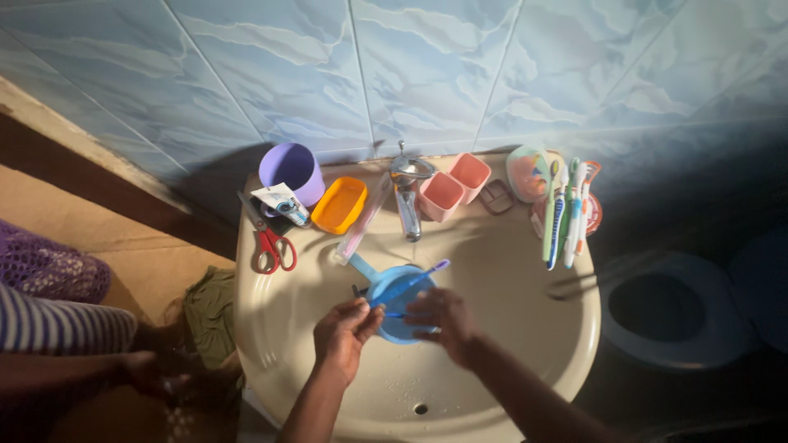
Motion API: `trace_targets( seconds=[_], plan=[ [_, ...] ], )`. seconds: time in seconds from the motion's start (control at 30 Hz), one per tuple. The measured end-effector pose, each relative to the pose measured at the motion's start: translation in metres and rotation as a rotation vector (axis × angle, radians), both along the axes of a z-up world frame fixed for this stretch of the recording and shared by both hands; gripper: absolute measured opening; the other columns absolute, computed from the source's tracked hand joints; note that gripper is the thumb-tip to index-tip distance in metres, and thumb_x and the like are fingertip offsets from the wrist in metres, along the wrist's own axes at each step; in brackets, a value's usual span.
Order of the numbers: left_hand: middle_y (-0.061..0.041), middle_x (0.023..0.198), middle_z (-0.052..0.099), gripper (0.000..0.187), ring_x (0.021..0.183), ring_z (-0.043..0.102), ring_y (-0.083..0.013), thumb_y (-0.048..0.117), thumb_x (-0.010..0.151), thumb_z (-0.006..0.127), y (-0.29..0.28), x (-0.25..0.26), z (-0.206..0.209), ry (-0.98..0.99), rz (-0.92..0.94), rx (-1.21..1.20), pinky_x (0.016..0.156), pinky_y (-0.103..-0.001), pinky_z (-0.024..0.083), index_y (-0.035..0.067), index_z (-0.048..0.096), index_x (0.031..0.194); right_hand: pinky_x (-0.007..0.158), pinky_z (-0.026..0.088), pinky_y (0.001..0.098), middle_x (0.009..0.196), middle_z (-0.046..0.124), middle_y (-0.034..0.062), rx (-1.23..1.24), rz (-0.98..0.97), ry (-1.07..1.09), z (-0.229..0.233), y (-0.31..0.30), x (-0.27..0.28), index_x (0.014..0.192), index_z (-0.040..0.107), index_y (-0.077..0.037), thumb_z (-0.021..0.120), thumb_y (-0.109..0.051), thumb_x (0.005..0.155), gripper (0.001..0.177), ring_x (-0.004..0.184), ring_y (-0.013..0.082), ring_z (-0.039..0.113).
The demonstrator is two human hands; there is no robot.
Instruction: The person organizes items on a bathroom sink, moving a phone and scissors aside, then rinsing and arranging multiple toothbrushes and a small container on the sink ledge.
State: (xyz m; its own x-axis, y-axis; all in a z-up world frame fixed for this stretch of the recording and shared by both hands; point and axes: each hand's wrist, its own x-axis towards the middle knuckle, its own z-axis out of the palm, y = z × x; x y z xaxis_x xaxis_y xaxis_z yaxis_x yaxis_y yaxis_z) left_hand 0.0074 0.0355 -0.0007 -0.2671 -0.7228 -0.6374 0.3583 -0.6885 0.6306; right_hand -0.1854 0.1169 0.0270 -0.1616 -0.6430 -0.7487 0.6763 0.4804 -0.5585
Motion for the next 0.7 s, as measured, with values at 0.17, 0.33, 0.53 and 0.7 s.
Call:
trace_targets(
  seconds=[0.17, 0.33, 0.53, 0.7],
  plan=[
    [-0.018, 0.095, 0.07, 0.021, 0.086, 0.07, -0.0295, 0.003, 0.084, 0.062, 0.024, -0.022, 0.003, 0.101, -0.2, 0.068, 0.083, -0.042, 0.059, -0.003, 0.06, 0.104, 0.082, 0.056, 0.0395, 0.11, 0.069, 0.0101, -0.181, 0.081, 0.216, 0.002, 0.022, 0.024, 0.117, 0.062, -0.008, 0.061, -0.036, 0.086, 0.042, 0.099, 0.0238, 0.067],
    [-0.015, 0.101, 0.07, 0.03, 0.092, 0.07, -0.0256, 0.017, 0.087, 0.064, 0.035, -0.048, 0.018, -0.069, -0.303, 0.022, 0.086, -0.042, 0.058, 0.003, 0.061, 0.113, 0.079, 0.054, 0.0397, 0.093, 0.071, 0.0113, -0.255, 0.181, 0.589, 0.004, 0.019, 0.001, 0.102, 0.07, -0.005, 0.067, -0.037, 0.084, 0.036, 0.088, 0.0258, 0.067],
    [-0.004, 0.11, 0.065, 0.039, 0.106, 0.059, -0.0176, 0.032, 0.082, 0.068, 0.024, -0.049, 0.005, -0.319, -0.285, -0.123, 0.087, -0.036, 0.05, 0.011, 0.064, 0.115, 0.089, 0.047, 0.0467, 0.098, 0.071, 0.0079, 0.258, 0.859, 1.247, 0.062, 0.025, -0.012, 0.099, 0.07, -0.017, 0.06, -0.039, 0.089, 0.025, 0.096, 0.0294, 0.067],
    [-0.001, 0.106, 0.062, 0.038, 0.098, 0.056, -0.0143, 0.031, 0.081, 0.069, 0.015, -0.042, -0.001, -0.371, -0.259, -0.104, 0.08, -0.035, 0.049, 0.012, 0.064, 0.114, 0.099, 0.039, 0.0505, 0.098, 0.071, 0.0064, 0.241, 1.102, 1.392, 0.085, 0.044, -0.02, 0.093, 0.073, -0.019, 0.056, -0.028, 0.09, 0.019, 0.095, 0.0283, 0.067]
  ],
)
